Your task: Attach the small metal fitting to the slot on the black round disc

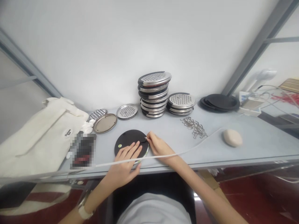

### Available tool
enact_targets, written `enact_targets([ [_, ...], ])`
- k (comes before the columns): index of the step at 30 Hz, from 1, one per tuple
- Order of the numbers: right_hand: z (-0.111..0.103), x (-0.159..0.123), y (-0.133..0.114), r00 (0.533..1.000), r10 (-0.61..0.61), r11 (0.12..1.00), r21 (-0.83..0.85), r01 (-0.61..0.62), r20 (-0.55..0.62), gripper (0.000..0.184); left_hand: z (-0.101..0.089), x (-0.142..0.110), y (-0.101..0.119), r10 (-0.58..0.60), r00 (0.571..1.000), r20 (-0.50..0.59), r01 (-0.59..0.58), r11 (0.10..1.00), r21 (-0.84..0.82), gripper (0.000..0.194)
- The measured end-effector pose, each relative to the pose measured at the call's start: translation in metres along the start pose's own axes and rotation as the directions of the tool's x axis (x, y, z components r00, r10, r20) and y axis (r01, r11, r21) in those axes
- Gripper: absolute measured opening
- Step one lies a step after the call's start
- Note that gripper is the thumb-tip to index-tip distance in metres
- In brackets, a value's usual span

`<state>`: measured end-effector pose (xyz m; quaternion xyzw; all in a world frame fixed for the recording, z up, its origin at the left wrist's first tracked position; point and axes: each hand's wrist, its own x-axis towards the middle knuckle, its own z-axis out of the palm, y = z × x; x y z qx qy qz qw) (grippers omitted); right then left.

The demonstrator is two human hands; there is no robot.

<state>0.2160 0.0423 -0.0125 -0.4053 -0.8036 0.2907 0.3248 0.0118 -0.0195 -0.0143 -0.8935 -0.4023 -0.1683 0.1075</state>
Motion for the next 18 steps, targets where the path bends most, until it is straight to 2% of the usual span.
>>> enact_targets([
  [8,0.0010,0.0023,0.0032,0.994,-0.080,0.995,-0.071,0.075,-0.070,0.015,0.0009,-0.0013,-0.0001,-0.002,1.000,0.000,0.002,1.000,-0.012,0.056],
  [18,0.0004,0.0029,0.0057,0.988,-0.121,0.992,-0.044,0.118,-0.092,0.021,0.0011,-0.0009,-0.0006,-0.002,1.000,0.004,0.002,1.000,-0.013,0.056],
])
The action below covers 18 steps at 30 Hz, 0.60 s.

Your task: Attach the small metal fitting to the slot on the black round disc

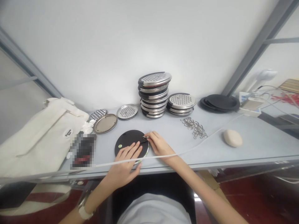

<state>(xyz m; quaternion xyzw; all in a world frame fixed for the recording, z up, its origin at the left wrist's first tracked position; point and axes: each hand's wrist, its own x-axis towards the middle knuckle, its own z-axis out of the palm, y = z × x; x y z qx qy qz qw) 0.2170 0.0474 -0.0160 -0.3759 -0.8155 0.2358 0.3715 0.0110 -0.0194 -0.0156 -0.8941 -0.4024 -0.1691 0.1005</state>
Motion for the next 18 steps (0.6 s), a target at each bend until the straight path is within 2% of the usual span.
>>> enact_targets([
  [9,-0.0010,0.0000,-0.0025,0.997,0.078,0.996,0.046,-0.079,0.012,0.022,0.0008,0.0000,-0.0002,0.005,1.000,-0.028,-0.005,1.000,0.010,0.056],
  [18,-0.0021,-0.0018,-0.0063,0.988,0.135,0.988,0.069,-0.140,0.076,0.021,0.0001,0.0000,-0.0003,0.003,1.000,-0.006,-0.003,1.000,0.018,0.056],
])
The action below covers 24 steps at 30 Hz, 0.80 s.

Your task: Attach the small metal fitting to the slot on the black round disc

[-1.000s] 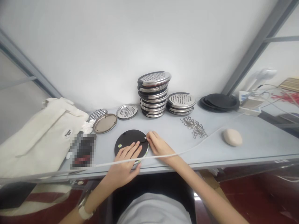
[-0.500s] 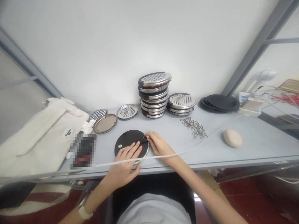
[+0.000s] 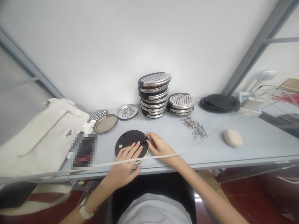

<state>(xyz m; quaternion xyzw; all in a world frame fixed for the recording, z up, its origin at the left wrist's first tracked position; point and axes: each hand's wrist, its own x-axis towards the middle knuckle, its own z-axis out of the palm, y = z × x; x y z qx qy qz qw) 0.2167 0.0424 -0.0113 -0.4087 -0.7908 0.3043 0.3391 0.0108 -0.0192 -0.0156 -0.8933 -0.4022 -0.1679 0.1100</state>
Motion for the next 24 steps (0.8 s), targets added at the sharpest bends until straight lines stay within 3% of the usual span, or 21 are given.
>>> enact_targets([
  [24,-0.0016,-0.0012,-0.0040,0.999,0.013,1.000,-0.018,-0.012,0.036,0.019,-0.0013,0.0005,0.0000,-0.001,1.000,-0.014,0.001,1.000,-0.002,0.054],
])
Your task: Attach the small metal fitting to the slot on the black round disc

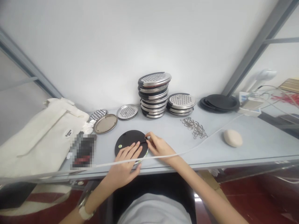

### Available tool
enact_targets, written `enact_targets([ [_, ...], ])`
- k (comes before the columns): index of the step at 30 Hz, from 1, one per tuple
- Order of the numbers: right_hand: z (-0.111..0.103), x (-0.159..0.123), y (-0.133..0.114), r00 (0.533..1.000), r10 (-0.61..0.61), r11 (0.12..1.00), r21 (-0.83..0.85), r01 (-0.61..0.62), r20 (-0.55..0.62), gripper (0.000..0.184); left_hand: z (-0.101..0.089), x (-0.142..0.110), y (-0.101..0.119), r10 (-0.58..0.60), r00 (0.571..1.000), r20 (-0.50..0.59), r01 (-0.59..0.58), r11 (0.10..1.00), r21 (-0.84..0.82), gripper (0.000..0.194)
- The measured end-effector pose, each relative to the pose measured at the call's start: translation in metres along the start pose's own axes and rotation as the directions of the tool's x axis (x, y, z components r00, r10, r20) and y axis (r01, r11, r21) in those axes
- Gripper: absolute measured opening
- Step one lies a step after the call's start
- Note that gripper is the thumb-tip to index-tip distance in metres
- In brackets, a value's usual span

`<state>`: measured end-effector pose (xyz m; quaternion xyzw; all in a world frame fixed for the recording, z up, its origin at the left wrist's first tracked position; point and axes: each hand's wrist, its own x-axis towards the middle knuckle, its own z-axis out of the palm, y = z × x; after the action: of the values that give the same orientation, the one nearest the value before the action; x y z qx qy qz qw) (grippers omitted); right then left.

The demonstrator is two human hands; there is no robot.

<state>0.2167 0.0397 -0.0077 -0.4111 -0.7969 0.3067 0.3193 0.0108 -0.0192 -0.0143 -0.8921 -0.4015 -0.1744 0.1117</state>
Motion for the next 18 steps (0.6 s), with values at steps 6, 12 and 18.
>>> enact_targets([
  [6,-0.0002,-0.0002,0.0002,1.000,-0.008,0.999,-0.036,0.008,-0.010,0.023,0.0005,-0.0004,0.0003,-0.001,1.000,-0.005,0.001,1.000,0.007,0.055],
  [12,-0.0007,0.0004,-0.0002,1.000,-0.011,0.999,-0.053,0.011,0.003,0.025,0.0001,-0.0004,0.0006,0.002,1.000,0.003,-0.002,1.000,0.003,0.055],
  [18,0.0004,0.0000,0.0000,1.000,-0.010,0.998,-0.058,0.010,-0.004,0.022,0.0003,-0.0004,-0.0002,0.008,1.000,-0.023,-0.008,1.000,-0.002,0.056],
])
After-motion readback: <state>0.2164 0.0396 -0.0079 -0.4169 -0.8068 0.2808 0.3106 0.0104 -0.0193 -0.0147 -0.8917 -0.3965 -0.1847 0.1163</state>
